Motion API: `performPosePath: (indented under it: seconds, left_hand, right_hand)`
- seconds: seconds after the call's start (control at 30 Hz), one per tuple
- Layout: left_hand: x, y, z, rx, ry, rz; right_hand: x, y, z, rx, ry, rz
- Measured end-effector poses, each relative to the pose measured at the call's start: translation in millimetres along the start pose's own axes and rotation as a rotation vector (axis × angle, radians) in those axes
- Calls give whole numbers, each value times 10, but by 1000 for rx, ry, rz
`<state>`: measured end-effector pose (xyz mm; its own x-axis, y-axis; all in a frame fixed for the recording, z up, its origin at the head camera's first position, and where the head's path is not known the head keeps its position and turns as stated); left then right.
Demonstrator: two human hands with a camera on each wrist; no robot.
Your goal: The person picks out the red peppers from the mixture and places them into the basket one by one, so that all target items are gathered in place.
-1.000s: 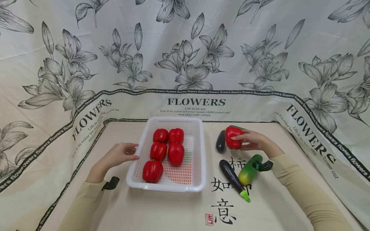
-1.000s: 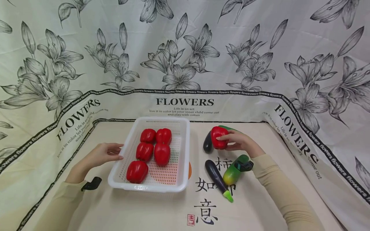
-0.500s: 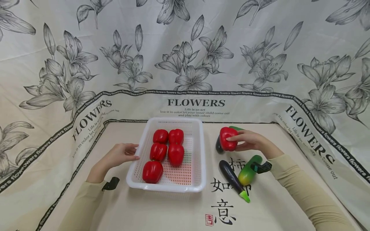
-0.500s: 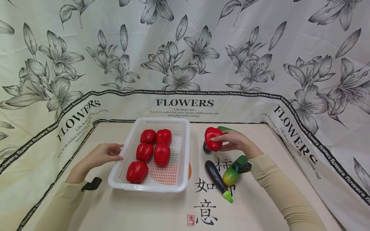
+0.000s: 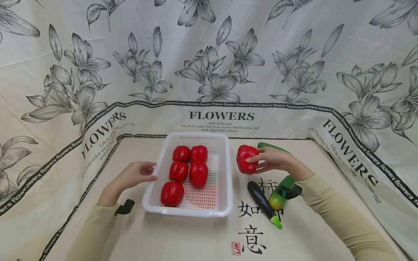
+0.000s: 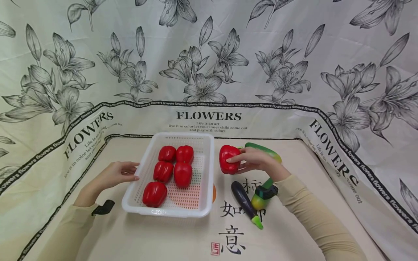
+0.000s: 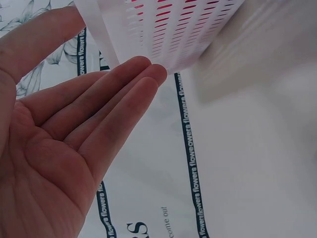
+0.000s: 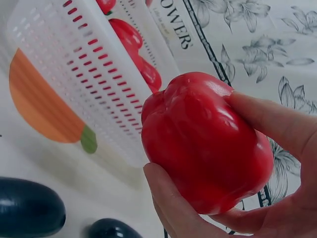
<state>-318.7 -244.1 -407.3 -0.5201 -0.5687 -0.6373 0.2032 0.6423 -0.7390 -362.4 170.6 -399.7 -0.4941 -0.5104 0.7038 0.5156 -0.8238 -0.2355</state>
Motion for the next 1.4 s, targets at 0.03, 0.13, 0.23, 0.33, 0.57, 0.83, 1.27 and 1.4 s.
performPosePath:
  seconds: [0.03,0.13,0.23,0.33,0.57,0.83,1.27,1.4]
  left_hand:
    - [2,1,2,0,0,1]
    - [5,4,7,1,1,1]
    - [-1,6,9,3,5,-2]
    - [-4,4,7,1,8,-5]
    - [-21,-7,4,-8,6,-7]
    - [-7,4,12,1,5,-2]
    - [3,10,3,1,3,7]
    - [-3,5,2,3,3,3]
  right_hand:
    - [19,31,13,8,-3,7]
    - [73,117,40,27,-11,28]
    - [127,192,56,36,-23,64]
    - [185,262,64,42,-40,95]
    - [295,471,48,109,-48,113]
    - [382,677,-28,155,-29,71]
    - [512,989,-150,176,-55,124]
    - [545,1103,-179,192,-48,134]
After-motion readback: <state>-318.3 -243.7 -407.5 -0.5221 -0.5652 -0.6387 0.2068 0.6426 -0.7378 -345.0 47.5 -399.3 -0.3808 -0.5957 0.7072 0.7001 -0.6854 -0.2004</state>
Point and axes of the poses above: each hand's wrist, its own z-axis away from the middle knuckle, its own y-axis out of the palm, x = y × z, the point moved 9 cm from there along -z, towards the middle knuckle, and after that the axes turned 15 degrees about y, right-handed, at the moved point
